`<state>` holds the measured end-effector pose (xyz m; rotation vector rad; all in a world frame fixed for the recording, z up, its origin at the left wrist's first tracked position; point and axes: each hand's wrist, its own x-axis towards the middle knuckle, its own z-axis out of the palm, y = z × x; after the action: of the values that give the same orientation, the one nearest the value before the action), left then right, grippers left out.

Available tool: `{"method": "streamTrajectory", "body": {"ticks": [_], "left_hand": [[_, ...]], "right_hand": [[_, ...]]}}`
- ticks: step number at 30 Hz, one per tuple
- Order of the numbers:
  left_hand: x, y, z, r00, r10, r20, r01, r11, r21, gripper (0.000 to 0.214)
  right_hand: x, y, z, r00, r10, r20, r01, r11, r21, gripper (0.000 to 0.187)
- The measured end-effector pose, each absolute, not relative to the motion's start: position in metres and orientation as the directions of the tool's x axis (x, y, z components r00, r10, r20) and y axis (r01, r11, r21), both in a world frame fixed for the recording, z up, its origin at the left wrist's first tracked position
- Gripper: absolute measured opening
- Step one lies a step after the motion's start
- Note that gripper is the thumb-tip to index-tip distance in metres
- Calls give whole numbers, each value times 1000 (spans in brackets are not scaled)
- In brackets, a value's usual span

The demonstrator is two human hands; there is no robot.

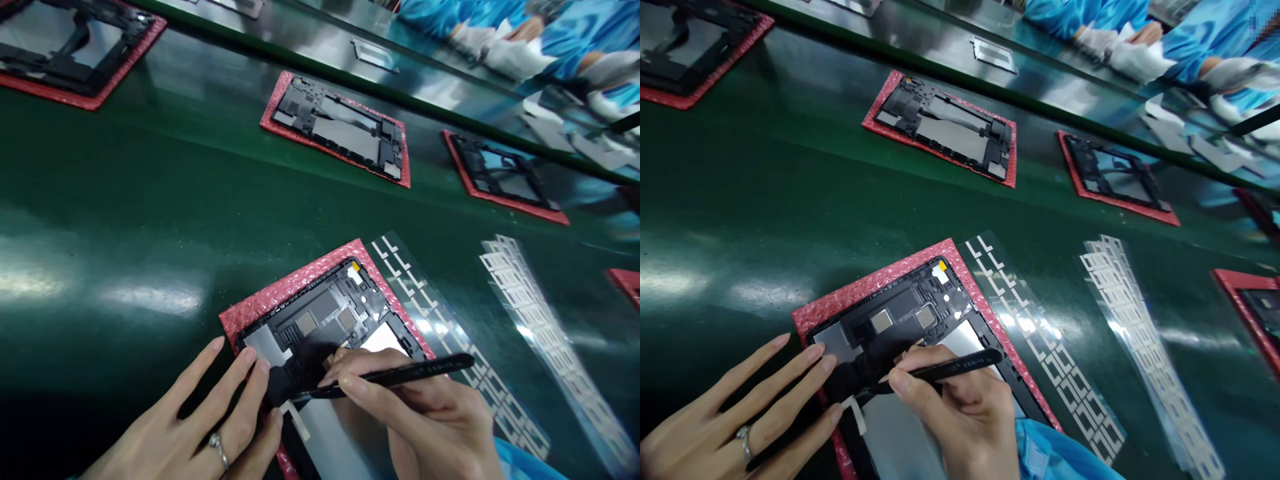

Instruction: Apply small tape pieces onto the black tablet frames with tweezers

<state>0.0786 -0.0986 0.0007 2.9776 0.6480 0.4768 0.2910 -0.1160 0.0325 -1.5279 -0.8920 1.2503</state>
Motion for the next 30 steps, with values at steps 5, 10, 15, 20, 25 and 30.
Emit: {"method": "streamTrajectory", "body": {"ticks": [5, 10, 15, 20, 25, 30], "left_hand": [[80, -100, -3, 852, 424, 308, 401, -906, 136, 57], [83, -97, -2, 866, 417, 278, 401, -909, 114, 54], [85, -96, 5, 888, 403, 222, 396, -915, 80, 49], [86, -96, 10, 886, 416, 204, 407, -909, 84, 48], [89, -97, 10, 876, 436, 205, 418, -900, 126, 44], [88, -98, 8, 876, 450, 174, 436, -893, 113, 45]], "right_hand": [[290, -115, 34, 203, 940, -272, -11, -276, -961, 8], [291, -115, 33, 184, 957, -223, 5, -228, -974, 13], [295, -119, 35, 139, 984, -107, 141, -126, -982, 18], [304, -120, 36, 184, 979, -82, 187, -117, -975, 15], [309, -122, 36, 174, 968, -182, 80, -198, -977, 11], [305, -125, 34, 133, 941, -312, -83, -303, -949, 9]]}}
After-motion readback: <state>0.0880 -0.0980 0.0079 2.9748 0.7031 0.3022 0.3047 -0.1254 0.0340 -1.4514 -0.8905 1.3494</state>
